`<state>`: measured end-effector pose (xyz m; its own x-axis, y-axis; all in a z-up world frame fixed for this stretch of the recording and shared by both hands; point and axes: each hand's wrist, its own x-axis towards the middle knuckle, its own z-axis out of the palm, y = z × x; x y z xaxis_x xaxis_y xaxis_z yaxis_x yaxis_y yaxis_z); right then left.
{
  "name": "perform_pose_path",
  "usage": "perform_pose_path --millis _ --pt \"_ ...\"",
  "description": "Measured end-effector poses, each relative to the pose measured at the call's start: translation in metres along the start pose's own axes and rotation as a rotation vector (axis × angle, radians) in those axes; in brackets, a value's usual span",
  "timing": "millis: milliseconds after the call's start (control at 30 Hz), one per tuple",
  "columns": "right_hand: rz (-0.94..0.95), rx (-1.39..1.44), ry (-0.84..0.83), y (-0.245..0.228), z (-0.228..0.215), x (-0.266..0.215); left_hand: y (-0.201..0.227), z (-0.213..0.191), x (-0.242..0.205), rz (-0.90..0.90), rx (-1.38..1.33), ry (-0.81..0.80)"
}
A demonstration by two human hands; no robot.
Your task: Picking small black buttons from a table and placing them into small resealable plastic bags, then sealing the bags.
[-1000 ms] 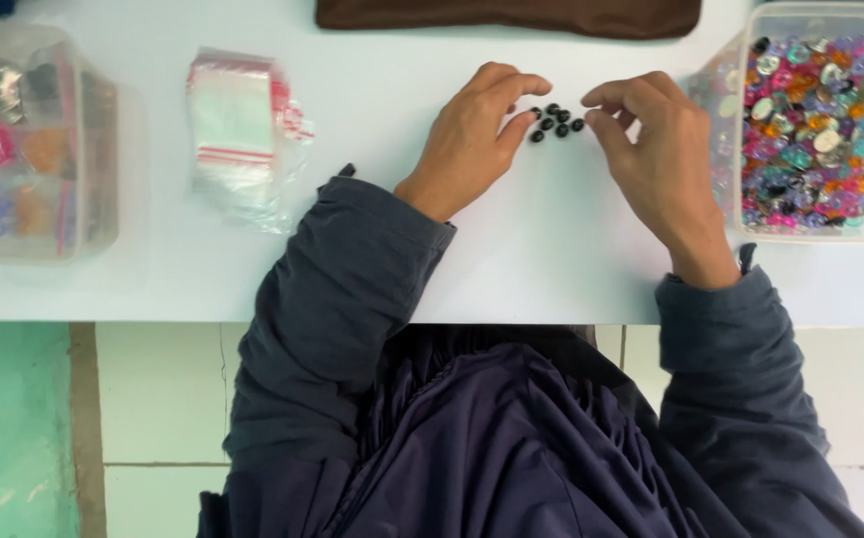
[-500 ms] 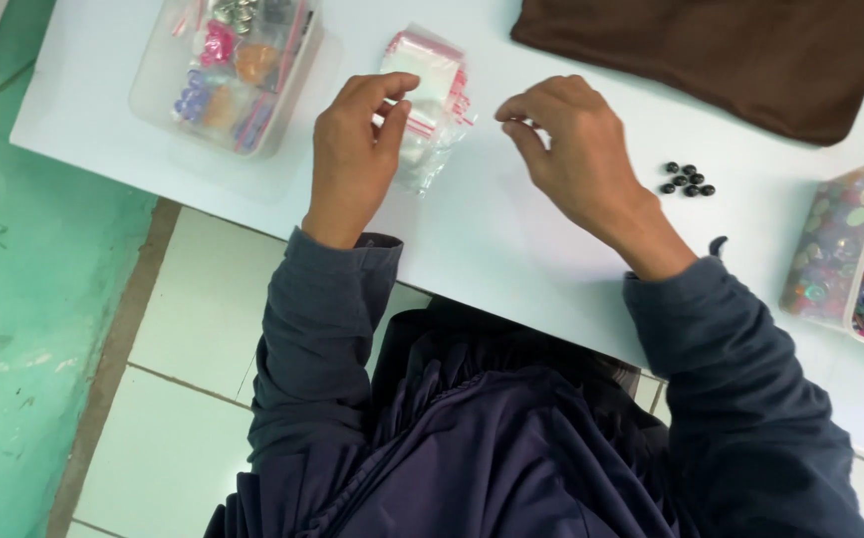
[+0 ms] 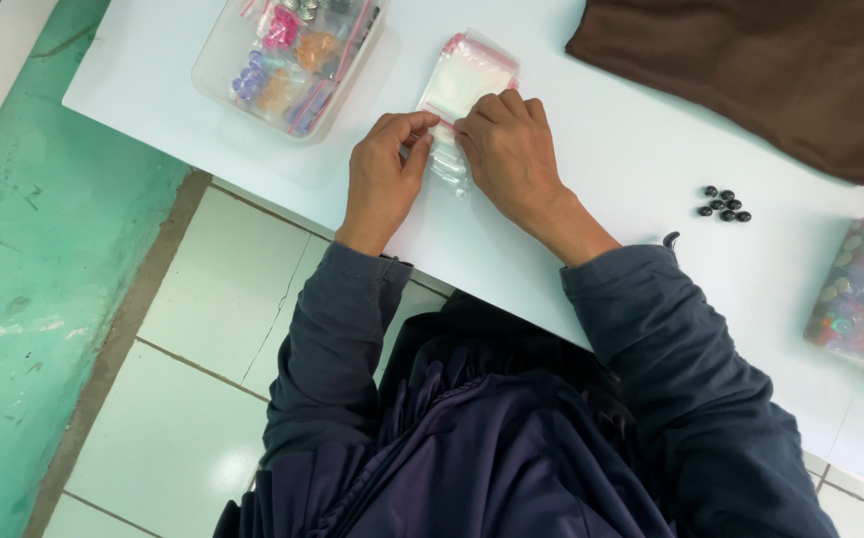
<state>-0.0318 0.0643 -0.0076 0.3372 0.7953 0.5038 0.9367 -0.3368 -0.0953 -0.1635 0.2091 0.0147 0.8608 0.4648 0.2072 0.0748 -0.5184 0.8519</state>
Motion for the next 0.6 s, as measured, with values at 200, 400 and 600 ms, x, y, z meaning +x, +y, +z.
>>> perform_pose_path --millis 200,400,600 --pt "0.117 0.187 0.026 0.003 -0.005 0.004 -0.006 0.004 -0.002 0.072 -0.003 0.077" --pt "0.486 0.641 -0.103 -0.003 -0.047 0.012 0.003 -0.001 -0.004 0.115 0.009 0.149" --pt "0.801 1.002 -0.211 -0.007 -0.127 0.018 0.048 -0.007 0.011 0.244 0.054 0.009"
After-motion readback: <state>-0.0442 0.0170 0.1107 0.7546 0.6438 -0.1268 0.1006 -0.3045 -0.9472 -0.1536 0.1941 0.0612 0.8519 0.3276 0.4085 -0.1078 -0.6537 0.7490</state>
